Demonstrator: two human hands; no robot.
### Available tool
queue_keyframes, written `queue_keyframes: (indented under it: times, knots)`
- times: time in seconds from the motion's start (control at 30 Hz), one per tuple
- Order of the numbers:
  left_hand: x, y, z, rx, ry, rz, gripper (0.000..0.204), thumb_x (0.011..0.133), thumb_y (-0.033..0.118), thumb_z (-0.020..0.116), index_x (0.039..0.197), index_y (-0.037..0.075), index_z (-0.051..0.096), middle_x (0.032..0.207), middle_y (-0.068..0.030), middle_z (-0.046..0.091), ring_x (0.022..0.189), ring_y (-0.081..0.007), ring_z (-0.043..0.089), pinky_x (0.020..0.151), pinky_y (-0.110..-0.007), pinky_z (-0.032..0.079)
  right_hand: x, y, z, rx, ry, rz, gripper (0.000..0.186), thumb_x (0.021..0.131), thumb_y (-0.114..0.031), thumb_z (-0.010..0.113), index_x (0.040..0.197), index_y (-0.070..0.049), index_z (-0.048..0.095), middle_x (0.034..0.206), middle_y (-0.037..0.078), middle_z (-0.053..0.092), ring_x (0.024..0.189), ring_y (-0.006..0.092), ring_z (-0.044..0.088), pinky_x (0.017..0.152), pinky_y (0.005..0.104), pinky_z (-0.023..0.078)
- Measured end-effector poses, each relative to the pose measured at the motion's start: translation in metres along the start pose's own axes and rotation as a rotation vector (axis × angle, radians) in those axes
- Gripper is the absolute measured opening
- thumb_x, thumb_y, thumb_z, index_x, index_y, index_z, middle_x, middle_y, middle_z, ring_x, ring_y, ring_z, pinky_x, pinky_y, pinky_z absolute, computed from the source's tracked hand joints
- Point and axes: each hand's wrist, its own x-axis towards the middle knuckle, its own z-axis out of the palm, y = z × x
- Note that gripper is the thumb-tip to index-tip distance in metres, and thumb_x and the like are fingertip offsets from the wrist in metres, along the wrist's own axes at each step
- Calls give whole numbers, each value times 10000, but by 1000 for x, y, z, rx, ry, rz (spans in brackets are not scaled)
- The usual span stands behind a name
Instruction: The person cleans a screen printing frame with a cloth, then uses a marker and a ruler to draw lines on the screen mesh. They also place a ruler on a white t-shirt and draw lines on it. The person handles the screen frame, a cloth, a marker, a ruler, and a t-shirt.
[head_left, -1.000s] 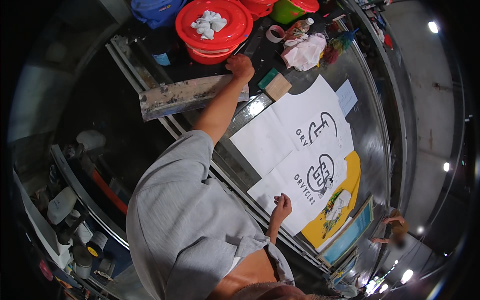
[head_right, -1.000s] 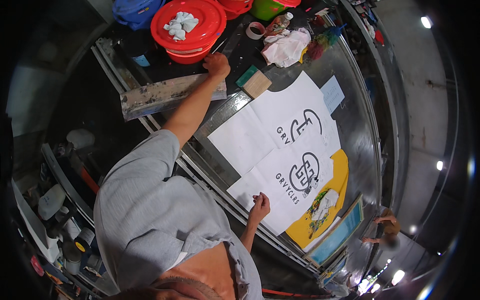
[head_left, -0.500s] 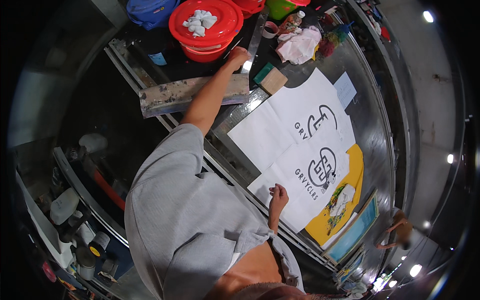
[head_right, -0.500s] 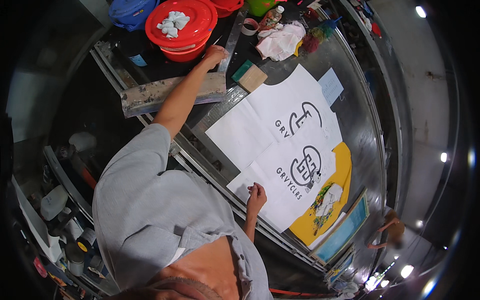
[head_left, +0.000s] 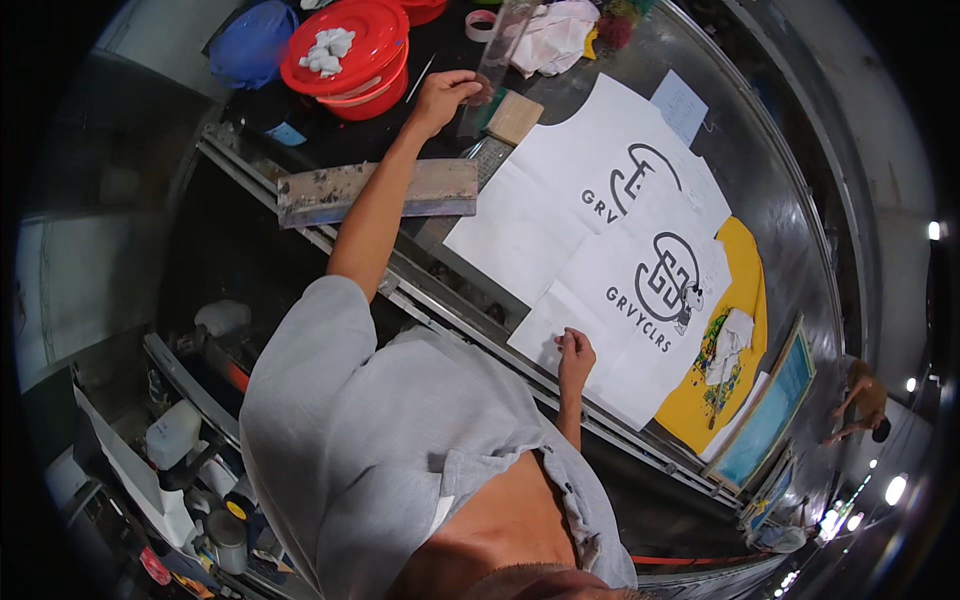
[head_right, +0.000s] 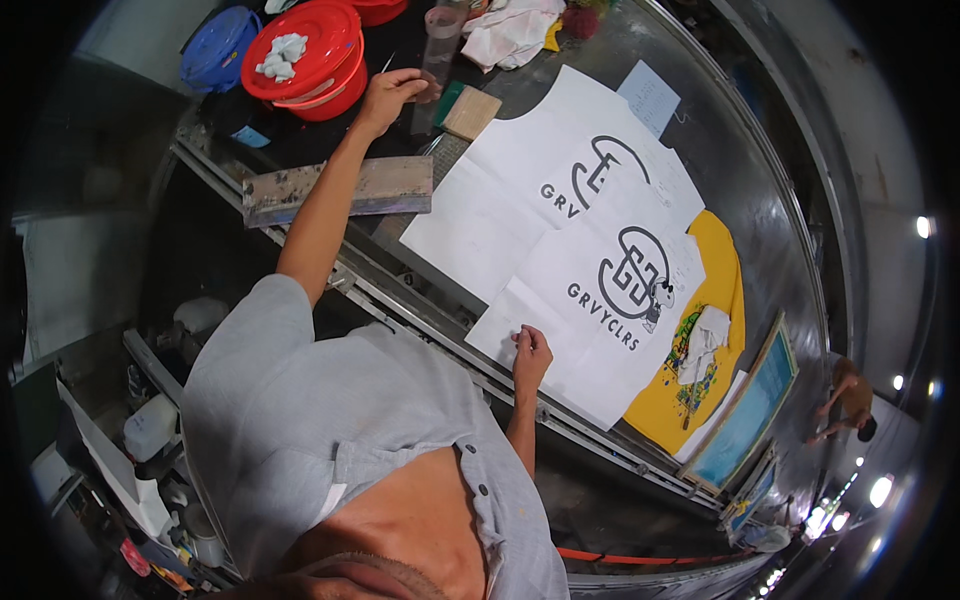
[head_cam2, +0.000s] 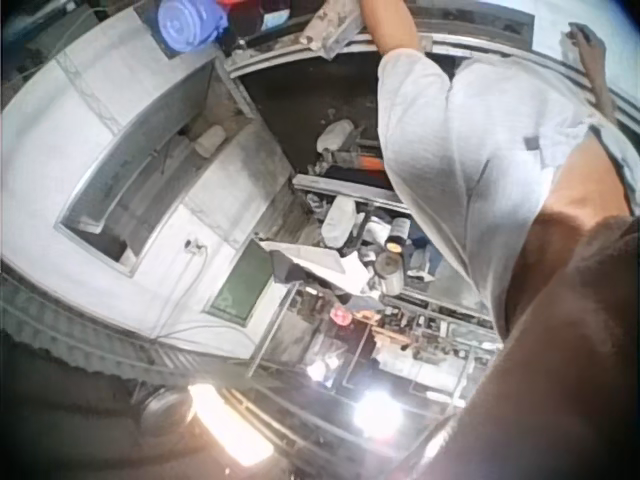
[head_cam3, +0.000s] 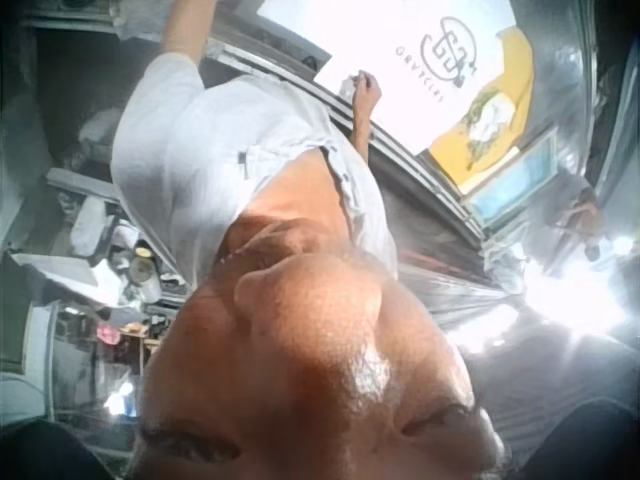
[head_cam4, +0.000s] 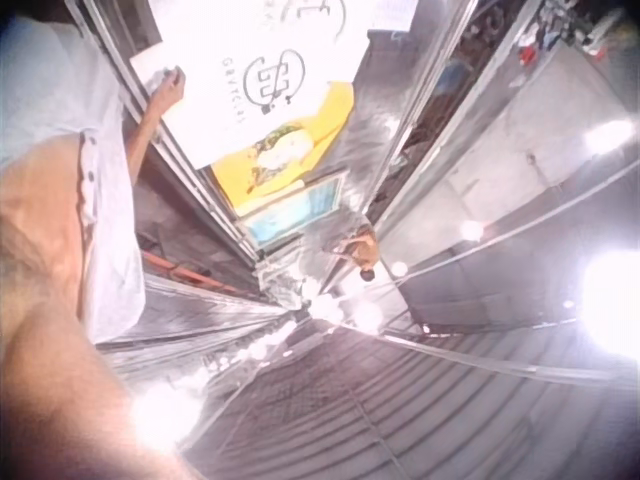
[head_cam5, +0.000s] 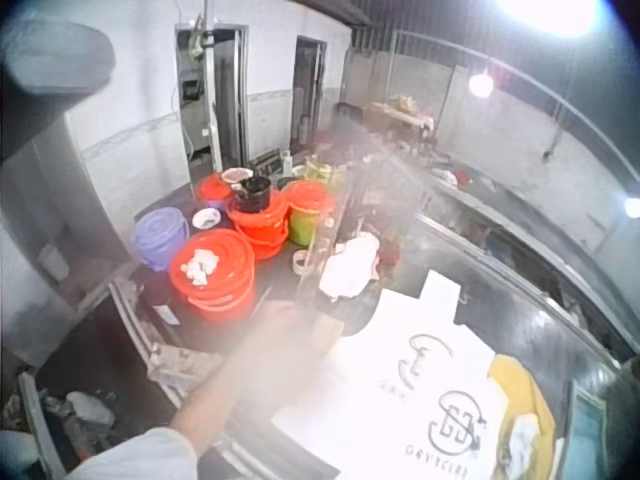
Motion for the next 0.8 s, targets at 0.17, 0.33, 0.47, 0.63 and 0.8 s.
queue_keyframes:
  times: [0.17,0.33,0.47,0.63,0.8]
  knots:
    - [-63,61,17,-153,119,84,302,1061,190,550,1252,-22,648,746,49,536,593,-55,506,584,-208,429,8,7,1,89,48,-46,254,1019,-168,601,1121,43,699,863,93,738,793,142,693,729,285,551]
    - [-192,40,59,36,79,-256,248,1019,308,609,924,85,657,638,85,449,494,-9,381,432,-196,260,21,19,-5,191,-10,-1,294,1011,-208,630,1173,31,689,942,112,742,887,165,717,750,289,564]
    - [-291,4,105,327,-204,-339,230,896,264,786,828,67,688,643,67,516,593,-42,430,536,-238,341,16,-31,3,624,-315,-57,578,998,-309,658,1441,9,469,1130,153,709,1061,256,699,911,365,554]
    - [-399,0,161,498,-224,-420,335,841,299,838,967,15,711,671,13,546,639,-86,500,596,-284,417,5,-89,17,858,-591,0,456,997,-300,655,1309,12,538,1006,179,732,965,278,706,921,398,549]
    - [-471,-17,179,531,-89,-263,407,840,248,788,1153,13,676,681,-48,601,650,-167,605,614,-342,472,58,-78,4,1078,-708,37,295,1066,-328,536,883,-111,616,811,3,631,737,170,591,767,371,492]
